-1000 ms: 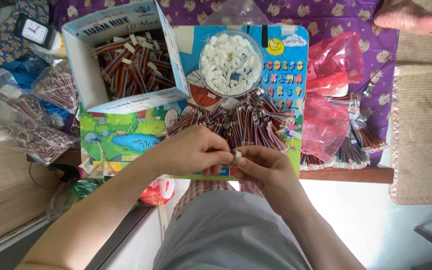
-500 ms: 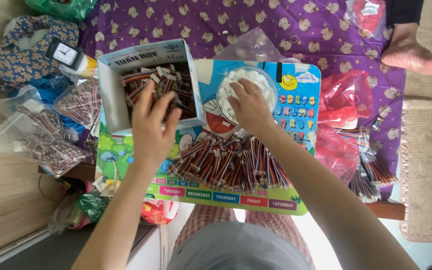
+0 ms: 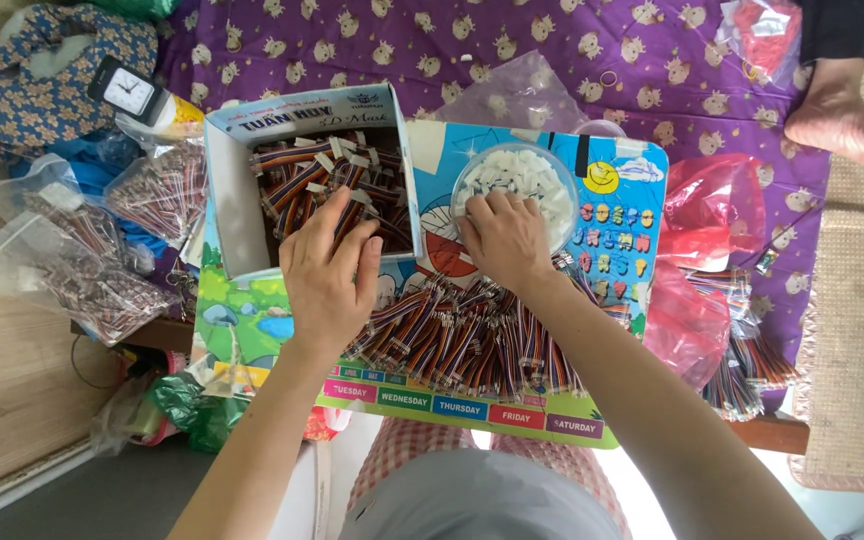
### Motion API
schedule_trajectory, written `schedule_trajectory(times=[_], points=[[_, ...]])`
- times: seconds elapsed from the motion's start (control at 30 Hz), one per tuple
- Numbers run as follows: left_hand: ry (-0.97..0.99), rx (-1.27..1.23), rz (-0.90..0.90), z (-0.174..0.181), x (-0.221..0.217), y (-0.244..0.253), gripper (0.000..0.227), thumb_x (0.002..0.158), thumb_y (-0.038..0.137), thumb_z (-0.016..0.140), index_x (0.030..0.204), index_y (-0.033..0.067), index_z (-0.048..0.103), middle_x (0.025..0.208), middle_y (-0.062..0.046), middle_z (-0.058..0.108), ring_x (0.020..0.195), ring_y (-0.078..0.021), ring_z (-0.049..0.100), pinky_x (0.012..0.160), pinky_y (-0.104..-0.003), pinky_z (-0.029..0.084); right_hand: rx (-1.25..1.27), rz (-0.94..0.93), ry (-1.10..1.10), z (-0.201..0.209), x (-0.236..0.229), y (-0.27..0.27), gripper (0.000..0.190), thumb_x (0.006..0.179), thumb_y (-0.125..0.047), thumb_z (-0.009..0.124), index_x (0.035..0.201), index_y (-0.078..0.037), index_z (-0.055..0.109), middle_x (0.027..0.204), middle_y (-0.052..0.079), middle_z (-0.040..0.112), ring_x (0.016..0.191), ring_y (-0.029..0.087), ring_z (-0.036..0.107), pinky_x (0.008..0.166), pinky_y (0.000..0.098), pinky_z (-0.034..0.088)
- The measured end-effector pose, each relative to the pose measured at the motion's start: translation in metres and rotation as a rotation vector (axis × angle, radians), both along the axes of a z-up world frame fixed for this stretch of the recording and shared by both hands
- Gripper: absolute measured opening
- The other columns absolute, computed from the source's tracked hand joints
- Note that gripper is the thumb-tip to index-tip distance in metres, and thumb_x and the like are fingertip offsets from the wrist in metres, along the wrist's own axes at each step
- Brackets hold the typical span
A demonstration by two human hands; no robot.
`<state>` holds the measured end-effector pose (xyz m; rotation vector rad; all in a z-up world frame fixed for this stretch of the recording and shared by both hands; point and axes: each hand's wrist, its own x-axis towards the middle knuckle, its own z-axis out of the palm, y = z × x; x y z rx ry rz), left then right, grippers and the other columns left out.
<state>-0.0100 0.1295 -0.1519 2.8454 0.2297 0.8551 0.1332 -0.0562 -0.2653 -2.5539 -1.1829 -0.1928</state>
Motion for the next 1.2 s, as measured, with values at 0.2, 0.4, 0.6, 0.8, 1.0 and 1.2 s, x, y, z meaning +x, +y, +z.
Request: schedule_trajectory(times=[0.2, 0.4, 0.6, 0.8, 1.0, 1.2], points=[[-0.021, -0.02, -0.011, -0.003, 0.0, 0.0, 0.023, 0.103, 0.028, 0.049, 0.099, 0.0162, 0.069, 0.137, -0.004, 0.056, 0.112, -0.0226, 0.061, 0.09, -0.036, 0.039, 0.121, 0.006, 0.0, -0.001, -0.006, 0.0, 0.02, 0.091, -0.029, 0.059, 0.077, -0.016, 0.056, 0.065, 0.003, 0.053, 0.062, 0.026, 0.064, 0.063, 0.035, 0.048], [-0.056, -0.131, -0.071, 0.001, -0.002, 0.001, 0.021, 0.102, 0.028, 0.054, 0.1, 0.0135, 0.07, 0.137, -0.007, 0.056, 0.119, -0.024, 0.059, 0.094, -0.036, 0.041, 0.187, -0.093, 0.152, 0.01, 0.004, 0.0, 0.038, 0.101, -0.039, 0.055, 0.067, -0.021, 0.055, 0.055, -0.006, 0.051, 0.055, 0.018, 0.06, 0.068, 0.0318, 0.043], [0.036, -0.209, -0.296, -0.034, -0.053, -0.036, 0.019, 0.094, 0.03, 0.059, 0.103, 0.0154, 0.066, 0.125, -0.014, 0.053, 0.112, -0.0288, 0.057, 0.091, -0.039, 0.043, 0.396, -0.529, 0.66, 0.031, 0.012, 0.017, 0.041, 0.099, -0.041, 0.06, 0.068, -0.014, 0.065, 0.053, 0.003, 0.057, 0.056, 0.027, 0.057, 0.066, 0.0383, 0.04], [0.461, -0.174, -0.457, -0.069, -0.104, -0.084, 0.033, 0.082, 0.04, 0.071, 0.104, 0.0154, 0.067, 0.101, -0.007, 0.063, 0.089, -0.0238, 0.066, 0.068, -0.036, 0.054, 1.49, -1.143, 1.917, 0.063, 0.051, -0.01, 0.035, 0.091, -0.042, 0.054, 0.071, -0.013, 0.053, 0.059, 0.001, 0.043, 0.052, 0.017, 0.046, 0.054, 0.0327, 0.041], [0.349, -0.087, -0.581, -0.095, -0.11, -0.071, 0.012, 0.086, 0.021, 0.069, 0.094, 0.0115, 0.071, 0.092, -0.004, 0.07, 0.09, -0.0224, 0.069, 0.075, -0.03, 0.056, 1.643, -0.944, 2.067, 0.076, 0.026, -0.028, 0.013, 0.087, -0.006, 0.06, 0.094, 0.003, 0.066, 0.087, 0.012, 0.068, 0.085, 0.024, 0.069, 0.08, 0.04, 0.06], [0.374, -0.566, -0.132, 0.007, -0.072, -0.065, 0.02, 0.099, 0.038, 0.054, 0.097, 0.0203, 0.065, 0.067, 0.0, 0.069, 0.061, -0.0182, 0.07, 0.052, -0.029, 0.056, 1.043, -0.827, 2.057, 0.149, -0.035, -0.059, 0.021, 0.096, -0.025, 0.058, 0.082, -0.01, 0.06, 0.067, 0.002, 0.059, 0.058, 0.015, 0.06, 0.048, 0.0233, 0.049]])
